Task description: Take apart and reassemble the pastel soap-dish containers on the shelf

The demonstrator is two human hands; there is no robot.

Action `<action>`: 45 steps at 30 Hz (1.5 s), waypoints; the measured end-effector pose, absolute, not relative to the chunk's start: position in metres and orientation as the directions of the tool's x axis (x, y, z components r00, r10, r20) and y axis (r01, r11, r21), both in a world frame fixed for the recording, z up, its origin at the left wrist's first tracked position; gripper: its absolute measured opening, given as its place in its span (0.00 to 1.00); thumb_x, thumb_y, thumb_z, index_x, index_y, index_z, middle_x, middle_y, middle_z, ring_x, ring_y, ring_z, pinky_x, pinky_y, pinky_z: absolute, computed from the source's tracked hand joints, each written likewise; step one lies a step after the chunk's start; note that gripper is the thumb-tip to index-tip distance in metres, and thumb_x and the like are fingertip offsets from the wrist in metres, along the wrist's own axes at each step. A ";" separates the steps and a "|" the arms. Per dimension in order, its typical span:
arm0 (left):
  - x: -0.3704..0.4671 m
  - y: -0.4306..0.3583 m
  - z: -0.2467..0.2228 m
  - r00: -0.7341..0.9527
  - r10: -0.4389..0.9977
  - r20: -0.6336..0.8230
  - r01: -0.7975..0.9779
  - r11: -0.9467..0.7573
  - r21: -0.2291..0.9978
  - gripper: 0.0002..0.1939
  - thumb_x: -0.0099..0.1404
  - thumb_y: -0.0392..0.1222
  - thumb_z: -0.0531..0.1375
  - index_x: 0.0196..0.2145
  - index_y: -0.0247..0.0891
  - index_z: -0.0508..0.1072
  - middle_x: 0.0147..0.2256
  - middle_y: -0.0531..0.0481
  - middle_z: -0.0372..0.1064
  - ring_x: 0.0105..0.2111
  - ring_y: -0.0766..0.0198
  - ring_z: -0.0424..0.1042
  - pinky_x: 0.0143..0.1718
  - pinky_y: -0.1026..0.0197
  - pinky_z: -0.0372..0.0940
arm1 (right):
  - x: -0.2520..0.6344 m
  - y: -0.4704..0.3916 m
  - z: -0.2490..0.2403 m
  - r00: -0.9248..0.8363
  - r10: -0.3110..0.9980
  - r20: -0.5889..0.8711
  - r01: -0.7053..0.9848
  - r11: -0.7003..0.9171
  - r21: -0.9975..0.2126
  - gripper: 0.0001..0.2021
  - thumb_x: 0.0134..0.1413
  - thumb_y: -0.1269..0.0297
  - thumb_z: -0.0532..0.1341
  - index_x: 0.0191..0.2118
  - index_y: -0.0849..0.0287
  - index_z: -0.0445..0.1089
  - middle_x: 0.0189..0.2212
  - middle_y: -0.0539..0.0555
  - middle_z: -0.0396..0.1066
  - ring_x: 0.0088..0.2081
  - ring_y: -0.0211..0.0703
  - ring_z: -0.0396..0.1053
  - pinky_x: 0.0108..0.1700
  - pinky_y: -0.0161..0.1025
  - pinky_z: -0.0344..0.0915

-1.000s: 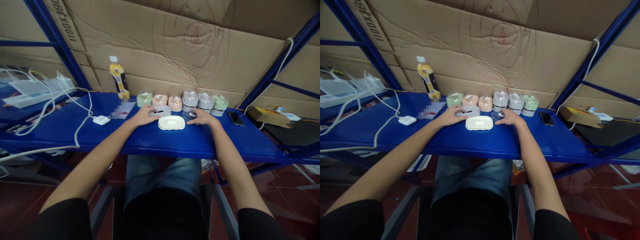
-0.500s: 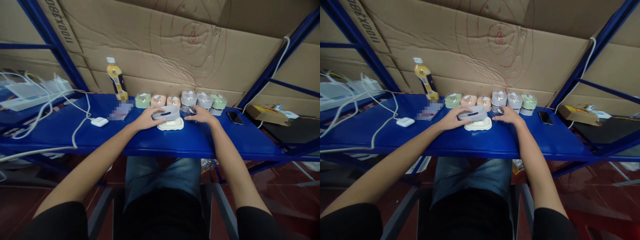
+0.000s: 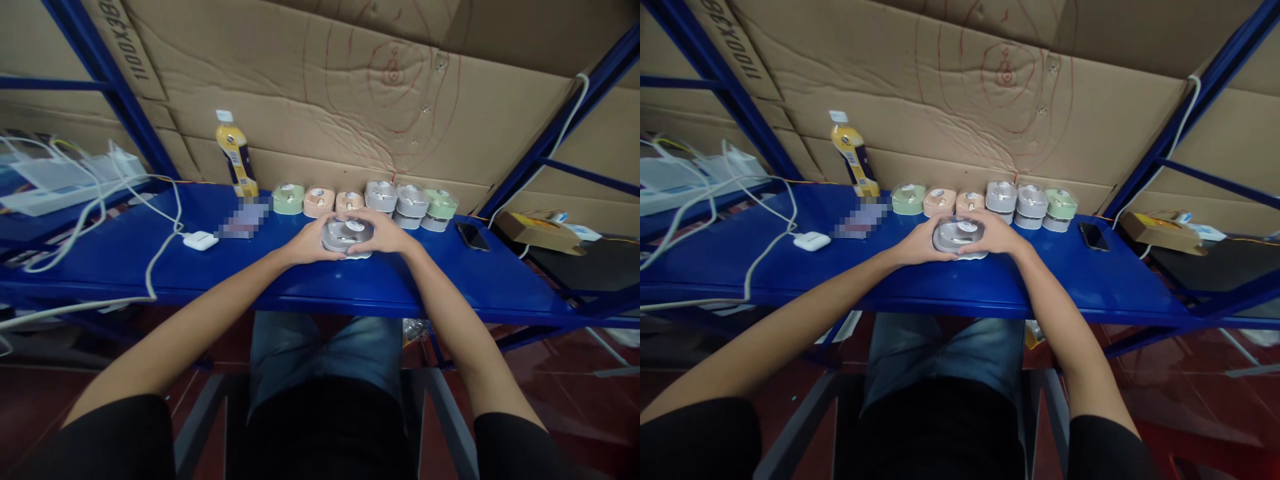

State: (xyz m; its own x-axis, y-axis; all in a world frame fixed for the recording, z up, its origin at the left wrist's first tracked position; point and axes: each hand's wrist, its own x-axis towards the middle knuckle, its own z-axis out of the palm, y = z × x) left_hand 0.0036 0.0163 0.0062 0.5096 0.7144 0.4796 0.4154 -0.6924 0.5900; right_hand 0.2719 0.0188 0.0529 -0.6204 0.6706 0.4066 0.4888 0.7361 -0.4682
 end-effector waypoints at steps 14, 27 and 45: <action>0.006 0.030 -0.007 0.478 0.760 0.441 0.375 -0.630 0.680 0.64 0.46 0.64 0.81 0.73 0.40 0.61 0.63 0.30 0.76 0.65 0.26 0.75 0.66 0.28 0.68 | 0.259 0.034 0.038 -0.694 0.622 0.362 0.488 0.776 -0.399 0.46 0.47 0.41 0.81 0.71 0.46 0.74 0.65 0.59 0.76 0.68 0.67 0.72 0.73 0.64 0.65; 0.003 0.026 -0.001 0.370 0.800 0.472 0.410 -0.597 0.690 0.50 0.47 0.58 0.81 0.63 0.38 0.72 0.62 0.33 0.77 0.63 0.34 0.77 0.67 0.33 0.70 | 0.266 0.037 0.034 -0.592 0.685 0.424 0.499 0.725 -0.475 0.49 0.47 0.28 0.76 0.70 0.50 0.74 0.66 0.63 0.76 0.67 0.69 0.73 0.71 0.67 0.68; 0.140 0.093 0.074 -0.289 0.911 0.294 0.751 0.026 0.660 0.50 0.71 0.50 0.72 0.76 0.26 0.51 0.73 0.16 0.58 0.75 0.30 0.60 0.73 0.37 0.58 | 0.304 0.051 0.042 -0.026 0.682 0.731 0.635 0.576 -0.515 0.44 0.71 0.22 0.38 0.44 0.52 0.81 0.44 0.61 0.81 0.51 0.58 0.78 0.60 0.61 0.72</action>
State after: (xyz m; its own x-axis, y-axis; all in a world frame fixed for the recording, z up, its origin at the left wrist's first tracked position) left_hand 0.1397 0.0932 0.0737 -0.2895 0.9110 0.2938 0.7506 0.0256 0.6603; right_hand 0.3035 0.0508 0.0420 -0.0258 0.6820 0.7309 0.6351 0.5758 -0.5149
